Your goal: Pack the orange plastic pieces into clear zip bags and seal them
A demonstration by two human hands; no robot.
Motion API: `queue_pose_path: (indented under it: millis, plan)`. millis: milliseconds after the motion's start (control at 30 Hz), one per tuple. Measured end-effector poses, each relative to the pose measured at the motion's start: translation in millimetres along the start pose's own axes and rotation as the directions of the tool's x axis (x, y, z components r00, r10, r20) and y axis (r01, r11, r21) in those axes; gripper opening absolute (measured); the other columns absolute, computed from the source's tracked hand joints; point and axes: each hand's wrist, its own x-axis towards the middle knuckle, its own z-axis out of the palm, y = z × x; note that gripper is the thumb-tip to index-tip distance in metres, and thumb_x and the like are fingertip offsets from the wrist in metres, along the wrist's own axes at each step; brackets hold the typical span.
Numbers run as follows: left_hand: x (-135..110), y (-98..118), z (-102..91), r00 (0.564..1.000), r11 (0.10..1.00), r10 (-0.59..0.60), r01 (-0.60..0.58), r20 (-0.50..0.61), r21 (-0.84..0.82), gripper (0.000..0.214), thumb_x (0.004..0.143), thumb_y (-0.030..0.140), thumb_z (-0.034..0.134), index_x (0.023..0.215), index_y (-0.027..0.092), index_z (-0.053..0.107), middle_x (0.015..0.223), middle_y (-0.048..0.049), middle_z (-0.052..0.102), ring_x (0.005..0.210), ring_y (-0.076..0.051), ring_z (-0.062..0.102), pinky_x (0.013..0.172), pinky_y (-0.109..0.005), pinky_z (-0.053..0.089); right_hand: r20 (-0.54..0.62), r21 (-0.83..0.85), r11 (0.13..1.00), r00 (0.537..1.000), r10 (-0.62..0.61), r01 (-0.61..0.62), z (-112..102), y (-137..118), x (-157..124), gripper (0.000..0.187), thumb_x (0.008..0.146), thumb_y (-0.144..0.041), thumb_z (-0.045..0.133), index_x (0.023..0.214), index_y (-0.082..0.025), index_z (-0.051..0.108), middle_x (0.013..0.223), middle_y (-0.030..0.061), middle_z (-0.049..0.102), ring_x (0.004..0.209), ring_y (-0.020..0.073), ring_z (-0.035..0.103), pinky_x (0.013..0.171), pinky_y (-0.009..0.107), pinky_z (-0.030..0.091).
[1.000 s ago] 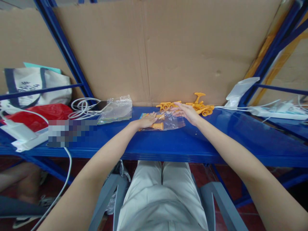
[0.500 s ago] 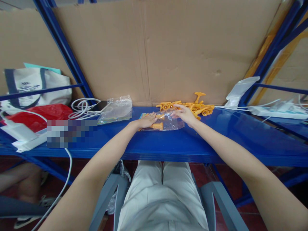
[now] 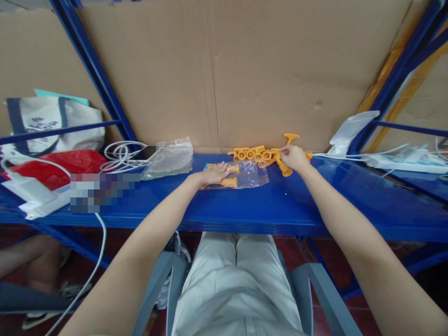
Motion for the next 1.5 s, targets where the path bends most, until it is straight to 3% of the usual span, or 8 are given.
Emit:
queue_pose_path:
  millis: [233, 400, 567, 700, 900, 1100, 1233, 1500]
  plan:
    - [-1, -12, -2.6, 1.000, 1.000, -0.008, 0.008, 0.013, -0.004, 0.077, 0.096, 0.053, 0.009, 0.160, 0.010, 0.009, 0.166, -0.0090, 0.000, 0.154, -0.021, -0.001, 0.124, -0.038, 0.009, 0.342, -0.221, 0.970, 0.940, -0.016, 0.097, 3, 13, 4, 0.027, 0.089, -0.018, 0.053, 0.098, -0.015, 0.078, 0.109, 0.0146, 0.075, 0.104, 0.0299, 0.070, 0.089, 0.035, 0.052]
    - [0, -20, -2.4, 1.000, 1.000, 0.001, -0.001, -0.002, -0.003, 0.079, 0.096, 0.056, 0.005, 0.161, 0.011, 0.009, 0.166, -0.0100, 0.000, 0.154, -0.021, 0.001, 0.124, -0.039, 0.009, 0.377, -0.082, 0.982, 0.917, -0.130, 0.172, 13, 13, 7, 0.034, 0.089, -0.013, 0.047, 0.108, -0.013, 0.075, 0.112, 0.0128, 0.074, 0.103, 0.0257, 0.069, 0.090, 0.032, 0.052]
    - [1, -21, -1.9, 1.000, 1.000, -0.016, 0.016, -0.011, -0.020, 0.078, 0.096, 0.055, 0.009, 0.161, 0.011, 0.010, 0.166, -0.0092, 0.001, 0.154, -0.021, 0.000, 0.124, -0.038, 0.009, 0.463, 0.138, 0.989, 0.886, -0.016, -0.054, 11, 6, 1, 0.052, 0.082, -0.003, 0.040, 0.125, -0.012, 0.068, 0.082, 0.0078, 0.073, 0.067, 0.0163, 0.067, 0.070, 0.027, 0.054]
    - [2, -22, -1.3, 1.000, 1.000, -0.012, 0.012, -0.005, -0.013, 0.078, 0.096, 0.055, 0.008, 0.160, 0.010, 0.009, 0.166, -0.0094, 0.000, 0.154, -0.020, 0.000, 0.124, -0.037, 0.008, 0.490, 0.242, 0.969, 0.868, -0.084, -0.042, 6, 5, -3, 0.051, 0.078, -0.003, 0.042, 0.120, -0.012, 0.070, 0.069, 0.0038, 0.067, 0.056, 0.0127, 0.060, 0.063, 0.025, 0.052]
    - [-5, -15, -4.0, 0.999, 0.999, -0.036, 0.036, 0.000, -0.022, 0.078, 0.097, 0.053, 0.007, 0.160, 0.007, 0.009, 0.165, -0.0100, -0.001, 0.154, -0.019, 0.000, 0.124, -0.035, 0.008, 0.438, 0.028, 0.981, 0.879, -0.186, 0.194, 11, 15, 3, 0.052, 0.073, -0.004, 0.051, 0.119, -0.014, 0.073, 0.072, 0.0034, 0.071, 0.068, 0.0183, 0.066, 0.072, 0.028, 0.054]
    - [-3, -18, -3.0, 1.000, 1.000, -0.013, 0.013, -0.006, -0.022, 0.079, 0.096, 0.056, 0.007, 0.160, 0.010, 0.011, 0.166, -0.0089, 0.002, 0.154, -0.021, 0.000, 0.124, -0.038, 0.008, 0.367, -0.253, 0.898, 0.894, -0.255, 0.360, 9, 14, 3, 0.037, 0.077, -0.009, 0.060, 0.110, -0.015, 0.076, 0.112, 0.0140, 0.071, 0.108, 0.0287, 0.064, 0.094, 0.038, 0.048]
    - [0, -21, -1.8, 1.000, 1.000, -0.012, 0.011, -0.019, -0.021, 0.080, 0.095, 0.058, 0.007, 0.161, 0.012, 0.011, 0.166, -0.0083, 0.003, 0.154, -0.020, 0.002, 0.124, -0.038, 0.008, 0.215, -0.327, 0.860, 0.917, -0.337, 0.393, 5, 9, 0, 0.024, 0.083, -0.025, 0.062, 0.101, -0.019, 0.076, 0.119, 0.0159, 0.067, 0.118, 0.0358, 0.055, 0.099, 0.054, 0.040]
    - [-1, -19, -1.8, 1.000, 1.000, -0.011, 0.010, -0.025, -0.027, 0.077, 0.096, 0.054, 0.009, 0.160, 0.012, 0.013, 0.166, -0.0072, 0.004, 0.154, -0.020, 0.001, 0.124, -0.037, 0.009, 0.104, -0.285, 0.933, 0.975, -0.196, 0.218, -14, 1, 0, 0.029, 0.089, -0.031, 0.054, 0.110, -0.018, 0.071, 0.106, 0.0136, 0.074, 0.104, 0.0317, 0.065, 0.093, 0.046, 0.043]
